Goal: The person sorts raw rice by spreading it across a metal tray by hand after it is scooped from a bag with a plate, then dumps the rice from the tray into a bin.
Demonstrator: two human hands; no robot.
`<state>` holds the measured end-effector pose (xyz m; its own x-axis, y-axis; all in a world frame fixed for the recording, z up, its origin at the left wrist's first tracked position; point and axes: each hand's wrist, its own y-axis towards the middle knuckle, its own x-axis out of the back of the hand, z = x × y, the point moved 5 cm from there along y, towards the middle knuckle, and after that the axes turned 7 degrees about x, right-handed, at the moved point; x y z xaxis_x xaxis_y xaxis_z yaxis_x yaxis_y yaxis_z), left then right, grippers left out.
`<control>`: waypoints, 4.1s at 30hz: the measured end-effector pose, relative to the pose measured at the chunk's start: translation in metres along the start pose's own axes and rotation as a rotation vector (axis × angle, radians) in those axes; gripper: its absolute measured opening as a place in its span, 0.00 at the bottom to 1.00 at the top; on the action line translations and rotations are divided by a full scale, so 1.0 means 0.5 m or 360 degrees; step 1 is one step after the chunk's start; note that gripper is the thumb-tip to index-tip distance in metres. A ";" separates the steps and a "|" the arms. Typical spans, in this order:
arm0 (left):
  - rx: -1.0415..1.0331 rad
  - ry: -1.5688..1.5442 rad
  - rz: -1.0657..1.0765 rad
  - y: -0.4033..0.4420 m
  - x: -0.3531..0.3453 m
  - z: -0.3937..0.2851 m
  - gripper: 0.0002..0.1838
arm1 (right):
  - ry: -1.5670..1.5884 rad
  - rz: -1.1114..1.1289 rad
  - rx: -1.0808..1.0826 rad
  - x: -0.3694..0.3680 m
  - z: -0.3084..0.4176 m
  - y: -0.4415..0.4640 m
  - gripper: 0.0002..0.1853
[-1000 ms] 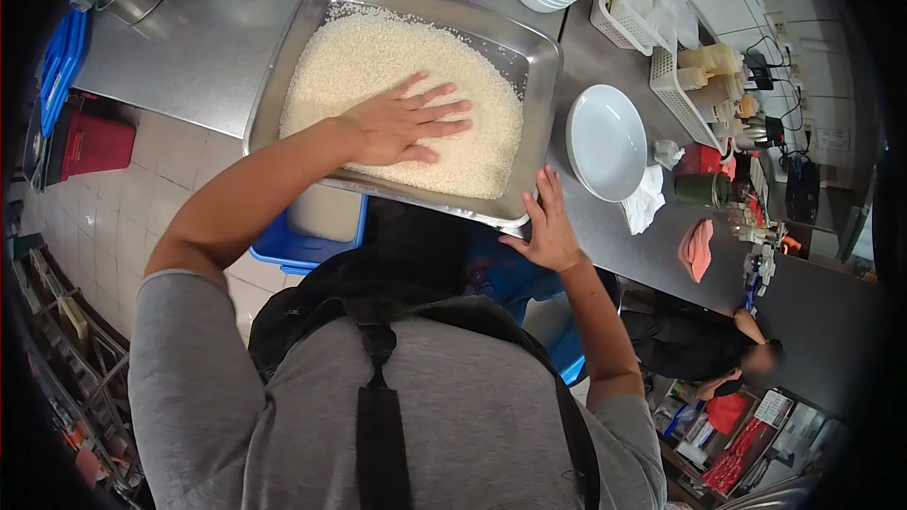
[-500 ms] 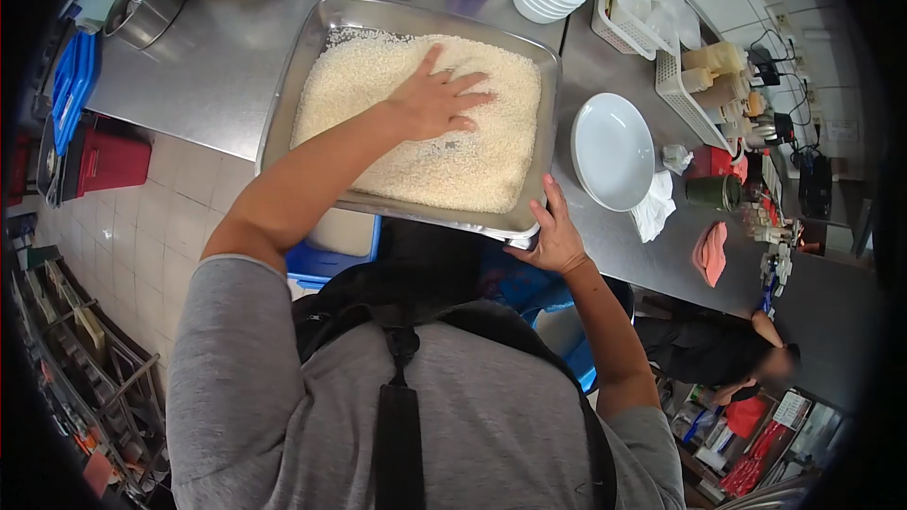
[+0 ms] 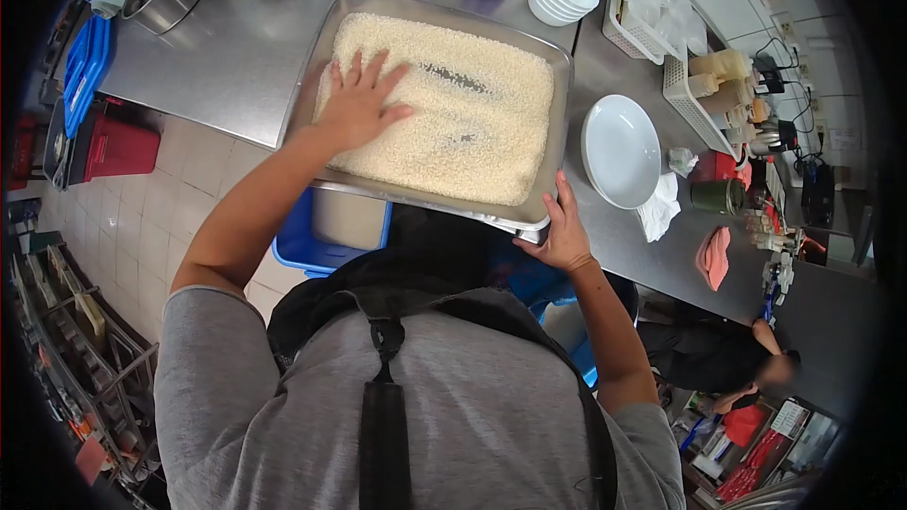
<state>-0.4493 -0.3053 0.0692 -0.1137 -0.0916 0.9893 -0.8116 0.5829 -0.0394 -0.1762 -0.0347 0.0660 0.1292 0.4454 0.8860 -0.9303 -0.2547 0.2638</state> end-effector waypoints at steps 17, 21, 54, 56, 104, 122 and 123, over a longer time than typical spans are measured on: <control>-0.0888 -0.0505 0.0043 -0.045 -0.010 -0.261 0.24 | -0.0137 -0.0084 0.0069 0.002 0.027 0.011 0.56; -0.0909 -0.0456 0.0052 -0.052 0.014 -0.149 0.19 | -0.0131 -0.0059 0.0058 0.001 0.025 0.009 0.56; -0.1331 -0.0256 -0.0129 -0.043 -0.002 -0.399 0.28 | -0.0066 -0.0034 0.0026 0.023 0.022 0.011 0.51; -0.1343 -0.0115 -0.0133 -0.014 -0.009 -0.386 0.28 | -0.0060 -0.0014 -0.0007 0.023 0.022 0.012 0.52; 0.0478 -0.0018 -0.0699 -0.110 0.023 0.246 0.33 | -0.0256 -0.0080 -0.0032 0.023 0.036 0.009 0.64; 0.1784 -0.2353 -0.0247 -0.813 -0.053 0.455 0.25 | -0.0286 0.0058 -0.0072 0.024 0.042 0.013 0.56; 0.1839 -0.2352 -0.0285 -0.863 -0.053 0.464 0.25 | -0.0286 0.0058 -0.0062 0.023 0.041 0.015 0.56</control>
<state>-0.2289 -0.7417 0.0276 0.1794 -0.9770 0.1155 -0.7314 -0.2110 -0.6485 -0.1744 -0.0491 0.0860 0.1512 0.2748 0.9496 -0.9478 -0.2326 0.2182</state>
